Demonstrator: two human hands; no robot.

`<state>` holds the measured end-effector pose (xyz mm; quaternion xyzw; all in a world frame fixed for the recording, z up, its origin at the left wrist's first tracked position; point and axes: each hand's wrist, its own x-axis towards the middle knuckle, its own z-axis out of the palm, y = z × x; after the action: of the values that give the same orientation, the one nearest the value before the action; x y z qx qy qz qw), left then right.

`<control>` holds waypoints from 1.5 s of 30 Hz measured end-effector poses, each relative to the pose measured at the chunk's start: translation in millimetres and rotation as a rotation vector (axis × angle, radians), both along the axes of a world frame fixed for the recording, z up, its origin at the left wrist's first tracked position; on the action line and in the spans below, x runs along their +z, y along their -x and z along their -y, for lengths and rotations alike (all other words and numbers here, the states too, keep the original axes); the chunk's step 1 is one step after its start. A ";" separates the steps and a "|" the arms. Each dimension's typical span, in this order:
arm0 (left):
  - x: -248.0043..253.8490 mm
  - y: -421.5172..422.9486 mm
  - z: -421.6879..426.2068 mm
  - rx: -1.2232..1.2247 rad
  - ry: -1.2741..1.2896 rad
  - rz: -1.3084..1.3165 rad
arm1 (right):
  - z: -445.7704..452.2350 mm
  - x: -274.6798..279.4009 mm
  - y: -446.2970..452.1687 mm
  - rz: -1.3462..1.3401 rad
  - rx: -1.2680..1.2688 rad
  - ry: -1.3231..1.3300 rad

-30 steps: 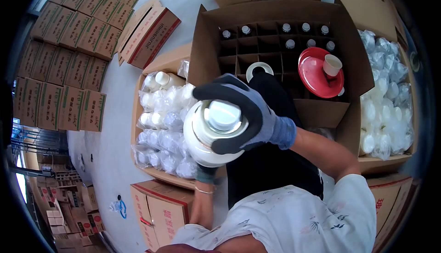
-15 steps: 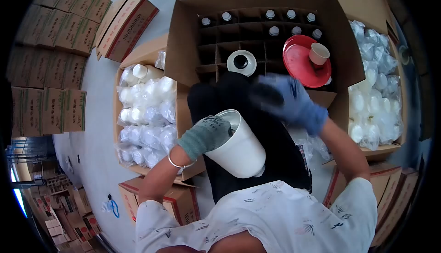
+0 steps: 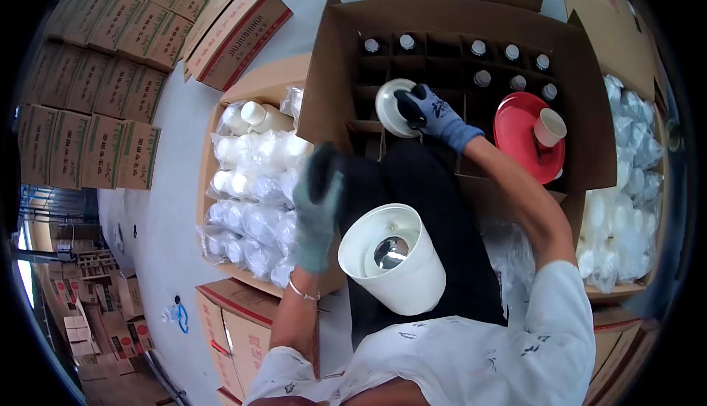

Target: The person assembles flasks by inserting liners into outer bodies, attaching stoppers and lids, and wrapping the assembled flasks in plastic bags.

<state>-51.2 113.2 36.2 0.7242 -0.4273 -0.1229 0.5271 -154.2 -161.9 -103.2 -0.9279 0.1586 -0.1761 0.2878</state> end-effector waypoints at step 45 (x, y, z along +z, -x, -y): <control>15.1 29.6 -38.3 -0.817 -0.042 0.179 | -146.0 139.0 99.0 0.241 0.263 -1.005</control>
<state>-80.8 151.6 51.4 0.5136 -0.7210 -0.2669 0.3809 -253.3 -15.9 35.9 -0.6608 0.0717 -0.1464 0.7327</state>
